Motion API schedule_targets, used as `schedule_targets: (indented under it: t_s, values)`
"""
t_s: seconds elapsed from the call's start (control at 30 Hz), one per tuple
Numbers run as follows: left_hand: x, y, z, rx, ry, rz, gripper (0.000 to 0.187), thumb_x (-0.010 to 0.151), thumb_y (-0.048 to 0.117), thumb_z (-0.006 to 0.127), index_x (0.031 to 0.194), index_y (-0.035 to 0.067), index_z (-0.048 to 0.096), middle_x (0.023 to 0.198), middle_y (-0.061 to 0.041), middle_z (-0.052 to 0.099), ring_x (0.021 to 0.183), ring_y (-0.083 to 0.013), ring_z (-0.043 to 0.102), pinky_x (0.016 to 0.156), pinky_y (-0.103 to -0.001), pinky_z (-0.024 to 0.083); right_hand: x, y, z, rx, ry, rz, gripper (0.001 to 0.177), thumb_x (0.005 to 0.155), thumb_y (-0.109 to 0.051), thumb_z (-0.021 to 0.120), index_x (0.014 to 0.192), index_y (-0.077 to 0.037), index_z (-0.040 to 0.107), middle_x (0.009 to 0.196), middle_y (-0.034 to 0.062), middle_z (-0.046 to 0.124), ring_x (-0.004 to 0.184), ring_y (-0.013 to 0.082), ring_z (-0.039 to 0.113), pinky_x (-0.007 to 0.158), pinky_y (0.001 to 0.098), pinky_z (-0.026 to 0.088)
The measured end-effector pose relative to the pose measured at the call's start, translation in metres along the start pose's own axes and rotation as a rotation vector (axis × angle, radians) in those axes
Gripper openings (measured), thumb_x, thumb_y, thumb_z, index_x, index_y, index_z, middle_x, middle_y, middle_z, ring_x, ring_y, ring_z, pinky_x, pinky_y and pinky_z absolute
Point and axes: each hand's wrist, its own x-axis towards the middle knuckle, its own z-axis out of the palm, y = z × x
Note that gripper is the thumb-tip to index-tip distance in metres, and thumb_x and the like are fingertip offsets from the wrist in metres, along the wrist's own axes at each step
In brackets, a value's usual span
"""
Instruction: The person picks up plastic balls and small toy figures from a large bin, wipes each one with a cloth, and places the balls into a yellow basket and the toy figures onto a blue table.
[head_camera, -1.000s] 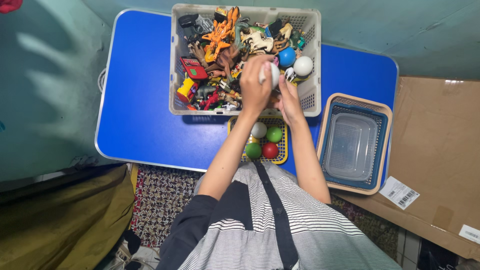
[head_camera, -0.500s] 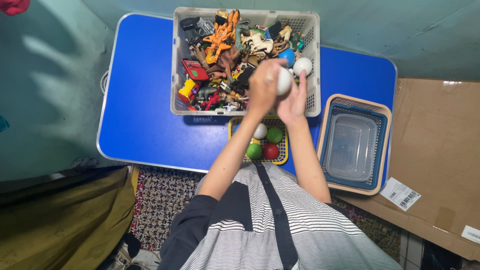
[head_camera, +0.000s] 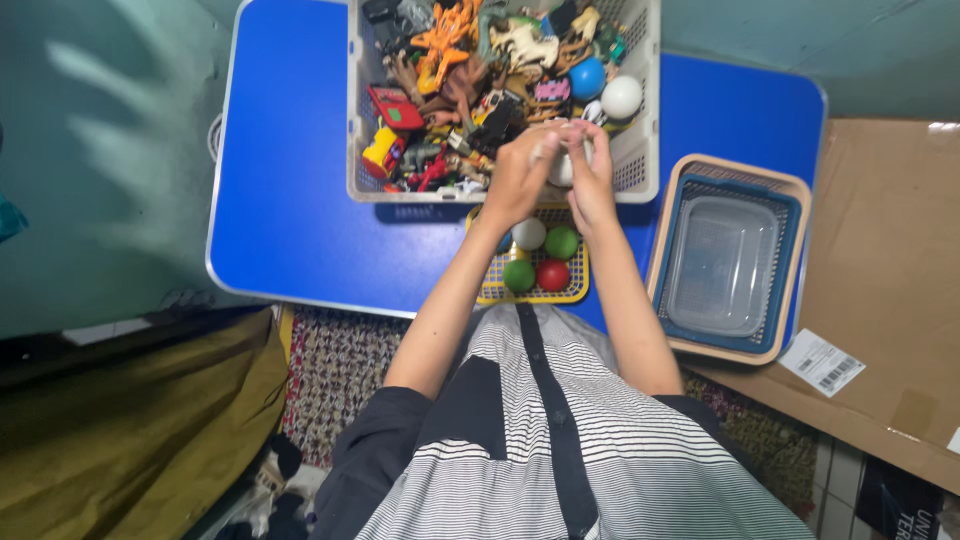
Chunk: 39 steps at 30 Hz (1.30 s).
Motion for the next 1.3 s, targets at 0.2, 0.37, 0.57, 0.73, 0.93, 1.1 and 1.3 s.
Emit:
schedule_targets:
  t_s: [0.2,0.37,0.57,0.73,0.93,1.1,1.3]
  values:
    - [-0.033,-0.023,-0.031,-0.29,0.346,-0.318,0.056,0.113,0.042,0.036,0.122,-0.003,0.068,0.112,-0.013,0.077,0.101,-0.0191,0.074,0.092,-0.032,0.057,-0.075,0.072,-0.033,-0.52,-0.485,-0.089,0.064,0.08,-0.006,0.066,0.141,-0.007,0.047,0.132,0.011,0.05,0.128,0.024,0.052,0.111,0.0339,0.043]
    - [-0.051,-0.021,-0.035,-0.25,0.368,-0.314,0.057,0.114,0.042,0.035,0.121,-0.004,0.068,0.111,-0.014,0.077,0.101,-0.0197,0.074,0.095,-0.032,0.057,-0.11,0.088,-0.009,-1.066,-0.777,-0.368,0.078,0.067,-0.009,0.084,0.137,-0.002,0.049,0.137,0.0185,0.052,0.131,0.0366,0.049,0.112,0.0448,0.04]
    - [-0.065,-0.022,-0.027,-0.203,0.365,-0.376,0.059,0.114,0.042,0.035,0.123,-0.004,0.069,0.109,-0.014,0.078,0.099,-0.0189,0.074,0.093,-0.031,0.056,-0.105,0.066,0.013,-1.226,-0.779,-0.504,0.078,0.058,-0.017,0.088,0.128,-0.002,0.059,0.131,0.0148,0.059,0.126,0.0336,0.054,0.104,0.0485,0.043]
    - [-0.073,-0.035,-0.034,-0.45,0.422,-0.394,0.056,0.113,0.043,0.037,0.129,-0.004,0.064,0.12,-0.015,0.072,0.104,-0.0216,0.072,0.096,-0.034,0.057,-0.067,0.05,-0.019,-1.042,-0.43,-0.703,0.024,0.085,-0.013,0.081,0.103,-0.01,0.066,0.114,0.0079,0.067,0.11,0.03,0.065,0.1,0.0452,0.049]
    - [-0.075,-0.043,-0.043,-0.513,0.471,-0.428,0.06,0.113,0.046,0.037,0.135,-0.004,0.061,0.125,-0.016,0.071,0.108,-0.0232,0.071,0.096,-0.034,0.057,0.061,0.07,-0.109,-1.319,-0.068,-0.464,0.028,0.082,-0.003,0.071,0.11,-0.005,0.068,0.116,0.0224,0.064,0.111,0.0435,0.06,0.1,0.0494,0.048]
    - [-0.073,-0.042,-0.041,-0.663,0.488,-0.459,0.063,0.112,0.048,0.036,0.144,-0.003,0.054,0.136,-0.016,0.064,0.114,-0.0247,0.069,0.096,-0.035,0.057,0.115,0.099,-0.129,-1.672,-0.643,0.145,0.066,0.065,-0.019,0.09,0.126,-0.018,0.065,0.128,0.0301,0.057,0.122,0.0488,0.05,0.103,0.048,0.044]
    - [-0.075,-0.055,-0.033,-0.863,0.518,-0.479,0.064,0.112,0.044,0.04,0.154,-0.003,0.042,0.149,-0.017,0.055,0.128,-0.026,0.061,0.108,-0.037,0.051,0.109,0.11,-0.141,-1.773,-0.315,0.299,0.036,0.101,-0.025,0.068,0.137,-0.03,0.073,0.135,0.0195,0.071,0.125,0.0375,0.067,0.109,0.0477,0.053]
